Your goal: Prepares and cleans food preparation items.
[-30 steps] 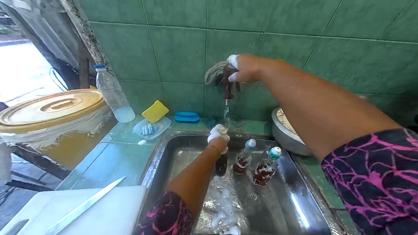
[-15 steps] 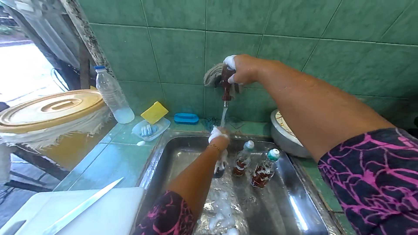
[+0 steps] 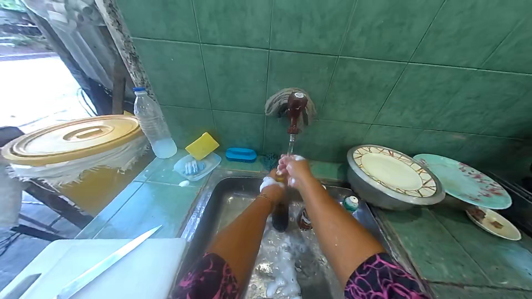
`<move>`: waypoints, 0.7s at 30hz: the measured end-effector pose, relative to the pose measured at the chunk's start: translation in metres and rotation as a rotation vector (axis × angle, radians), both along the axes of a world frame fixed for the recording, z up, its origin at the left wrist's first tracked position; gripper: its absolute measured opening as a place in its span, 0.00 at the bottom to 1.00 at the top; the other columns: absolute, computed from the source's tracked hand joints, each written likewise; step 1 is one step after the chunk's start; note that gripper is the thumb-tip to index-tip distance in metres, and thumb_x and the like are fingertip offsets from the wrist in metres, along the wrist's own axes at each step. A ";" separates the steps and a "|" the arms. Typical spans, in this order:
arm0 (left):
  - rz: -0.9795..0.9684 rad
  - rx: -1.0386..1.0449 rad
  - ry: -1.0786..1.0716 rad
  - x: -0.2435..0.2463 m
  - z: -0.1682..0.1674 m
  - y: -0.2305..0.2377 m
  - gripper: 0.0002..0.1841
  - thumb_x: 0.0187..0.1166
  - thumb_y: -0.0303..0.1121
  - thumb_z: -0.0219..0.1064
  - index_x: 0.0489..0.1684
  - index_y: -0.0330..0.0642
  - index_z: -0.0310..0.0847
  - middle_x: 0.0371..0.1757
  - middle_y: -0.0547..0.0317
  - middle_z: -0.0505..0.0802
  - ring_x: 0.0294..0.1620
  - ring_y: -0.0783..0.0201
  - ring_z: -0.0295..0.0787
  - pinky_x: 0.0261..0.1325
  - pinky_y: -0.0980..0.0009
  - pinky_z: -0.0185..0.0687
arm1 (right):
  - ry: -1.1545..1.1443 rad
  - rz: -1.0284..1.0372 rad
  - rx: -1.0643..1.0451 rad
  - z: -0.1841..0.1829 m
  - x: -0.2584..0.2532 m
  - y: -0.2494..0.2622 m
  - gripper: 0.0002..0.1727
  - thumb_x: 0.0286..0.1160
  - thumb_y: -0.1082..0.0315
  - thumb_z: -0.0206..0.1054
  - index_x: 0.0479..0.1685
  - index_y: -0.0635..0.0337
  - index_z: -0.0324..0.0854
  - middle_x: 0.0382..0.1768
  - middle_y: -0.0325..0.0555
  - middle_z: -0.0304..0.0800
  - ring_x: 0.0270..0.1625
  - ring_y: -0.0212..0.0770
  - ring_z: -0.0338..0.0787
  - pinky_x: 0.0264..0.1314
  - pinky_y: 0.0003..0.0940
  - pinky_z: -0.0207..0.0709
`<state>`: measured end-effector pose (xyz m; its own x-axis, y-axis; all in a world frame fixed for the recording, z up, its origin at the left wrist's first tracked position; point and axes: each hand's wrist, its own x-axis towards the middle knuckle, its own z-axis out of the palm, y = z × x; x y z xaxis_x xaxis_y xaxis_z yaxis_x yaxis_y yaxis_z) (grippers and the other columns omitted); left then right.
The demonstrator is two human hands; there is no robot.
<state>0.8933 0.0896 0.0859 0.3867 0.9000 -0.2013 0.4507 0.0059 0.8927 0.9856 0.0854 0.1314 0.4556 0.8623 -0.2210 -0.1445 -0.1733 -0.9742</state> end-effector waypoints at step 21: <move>0.012 0.004 0.024 0.021 0.003 -0.003 0.20 0.84 0.31 0.66 0.72 0.32 0.77 0.69 0.37 0.86 0.73 0.45 0.80 0.77 0.47 0.73 | -1.021 0.518 -0.217 0.034 0.023 0.000 0.13 0.75 0.61 0.77 0.48 0.62 0.92 0.50 0.59 0.93 0.59 0.57 0.90 0.66 0.63 0.78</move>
<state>0.9141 0.0864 0.0887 0.3712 0.9053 -0.2065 0.4719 0.0076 0.8816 1.0089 0.0852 0.1653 0.1111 0.9865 -0.1203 0.8270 -0.1589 -0.5393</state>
